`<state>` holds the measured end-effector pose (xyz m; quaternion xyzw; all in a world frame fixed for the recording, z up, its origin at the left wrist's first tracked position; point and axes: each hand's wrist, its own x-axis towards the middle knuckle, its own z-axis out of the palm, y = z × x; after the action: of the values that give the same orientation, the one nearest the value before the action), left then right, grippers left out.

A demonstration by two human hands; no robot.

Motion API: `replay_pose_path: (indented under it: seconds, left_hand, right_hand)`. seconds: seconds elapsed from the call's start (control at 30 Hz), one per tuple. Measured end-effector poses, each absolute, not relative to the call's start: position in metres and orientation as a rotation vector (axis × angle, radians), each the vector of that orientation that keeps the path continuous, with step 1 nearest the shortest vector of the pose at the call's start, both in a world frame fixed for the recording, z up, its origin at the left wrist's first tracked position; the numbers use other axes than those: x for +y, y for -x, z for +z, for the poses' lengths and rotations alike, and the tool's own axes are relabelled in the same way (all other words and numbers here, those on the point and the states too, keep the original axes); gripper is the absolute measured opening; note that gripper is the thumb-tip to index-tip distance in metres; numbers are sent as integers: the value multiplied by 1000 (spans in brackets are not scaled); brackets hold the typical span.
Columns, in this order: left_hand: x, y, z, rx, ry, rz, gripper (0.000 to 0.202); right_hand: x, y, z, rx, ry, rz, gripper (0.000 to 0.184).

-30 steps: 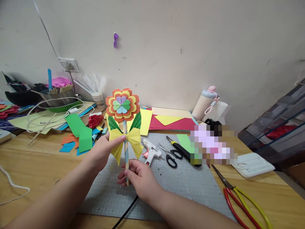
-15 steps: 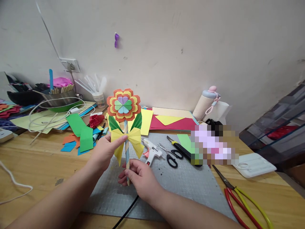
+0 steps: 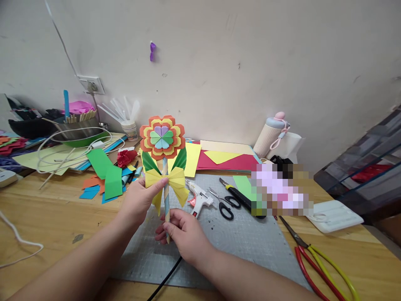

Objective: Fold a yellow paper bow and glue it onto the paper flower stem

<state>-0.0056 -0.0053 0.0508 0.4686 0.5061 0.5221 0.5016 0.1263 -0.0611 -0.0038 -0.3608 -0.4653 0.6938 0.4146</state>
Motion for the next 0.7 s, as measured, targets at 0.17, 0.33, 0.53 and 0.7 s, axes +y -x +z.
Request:
replay_pose_path:
  seconds: [0.17, 0.33, 0.53, 0.7]
  left_hand:
    - [-4, 6, 47, 1214, -1137, 1292, 44]
    - [-5, 4, 47, 1197, -1141, 1318, 40]
    - [-7, 2, 49, 1210, -1131, 1344, 38]
    - [-8, 1, 51, 1222, -1134, 1359, 38]
  right_hand:
    - [-61, -126, -4, -1175, 899, 1735, 44]
    - [-62, -126, -3, -1168, 911, 1744, 44]
    - [-62, -125, -2, -1172, 923, 1742, 45]
    - [-63, -124, -4, -1173, 933, 1740, 44]
